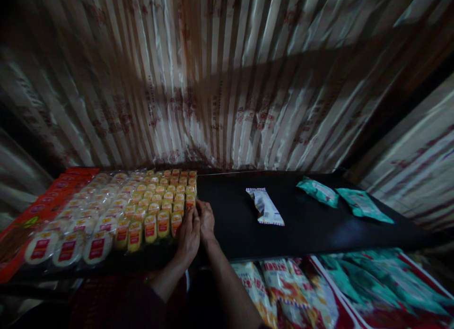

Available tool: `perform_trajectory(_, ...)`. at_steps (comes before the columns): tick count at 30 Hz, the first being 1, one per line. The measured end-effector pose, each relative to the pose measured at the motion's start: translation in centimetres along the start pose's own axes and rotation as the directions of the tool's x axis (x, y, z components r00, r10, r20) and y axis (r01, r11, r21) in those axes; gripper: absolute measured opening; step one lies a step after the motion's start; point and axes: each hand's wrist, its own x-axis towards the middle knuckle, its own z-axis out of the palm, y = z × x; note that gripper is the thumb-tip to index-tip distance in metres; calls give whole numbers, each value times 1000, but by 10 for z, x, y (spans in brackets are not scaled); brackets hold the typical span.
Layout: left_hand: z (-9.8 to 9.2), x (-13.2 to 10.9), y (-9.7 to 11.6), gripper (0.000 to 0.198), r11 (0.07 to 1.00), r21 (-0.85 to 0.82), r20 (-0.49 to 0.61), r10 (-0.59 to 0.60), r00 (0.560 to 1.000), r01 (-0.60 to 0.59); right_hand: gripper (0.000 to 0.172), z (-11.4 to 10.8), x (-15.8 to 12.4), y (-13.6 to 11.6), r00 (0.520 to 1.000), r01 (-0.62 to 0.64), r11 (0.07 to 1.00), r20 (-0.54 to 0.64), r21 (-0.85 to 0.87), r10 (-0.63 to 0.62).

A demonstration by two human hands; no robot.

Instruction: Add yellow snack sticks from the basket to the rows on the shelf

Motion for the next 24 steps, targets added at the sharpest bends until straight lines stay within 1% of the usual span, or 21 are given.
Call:
perform_trajectory(2,0,-1,2,51,999,1,-15,-54,998,54,34,0,1,1,1000,-7,1000,-1,-3,7)
perform_trajectory(4,-4,-4,8,52,996,36,2,-78,997,78,32,0,2,3,1000,-18,1000,3,10,18)
perform_trajectory(6,-13,-8,13,53,994,112,50,-22,999,17,30,0,3,4,999,-35,999,1,36,35)
perform_trajectory(8,-25,-14,17,53,971,198,89,119,989,-135,29,1,4,6,999,-49,996,-16,77,51)
perform_trajectory(10,-38,-17,19,55,911,299,110,263,959,-284,28,2,6,8,997,-55,992,-39,116,60)
perform_trajectory(12,-48,-18,17,56,838,393,137,355,925,-379,29,4,7,9,997,-61,989,-47,135,68)
perform_trajectory(13,-52,-17,15,55,805,431,151,381,912,-408,29,4,8,10,996,-67,988,-47,141,74)
perform_trajectory(15,-56,-15,11,53,753,486,176,412,894,-443,29,5,8,11,995,-77,985,-49,154,86)
perform_trajectory(17,-57,-12,8,53,724,520,189,420,888,-453,29,5,8,12,994,-78,983,-58,163,89)
perform_trajectory(24,-58,-4,2,53,684,555,204,439,875,-473,29,4,6,10,997,-48,993,-61,110,55)
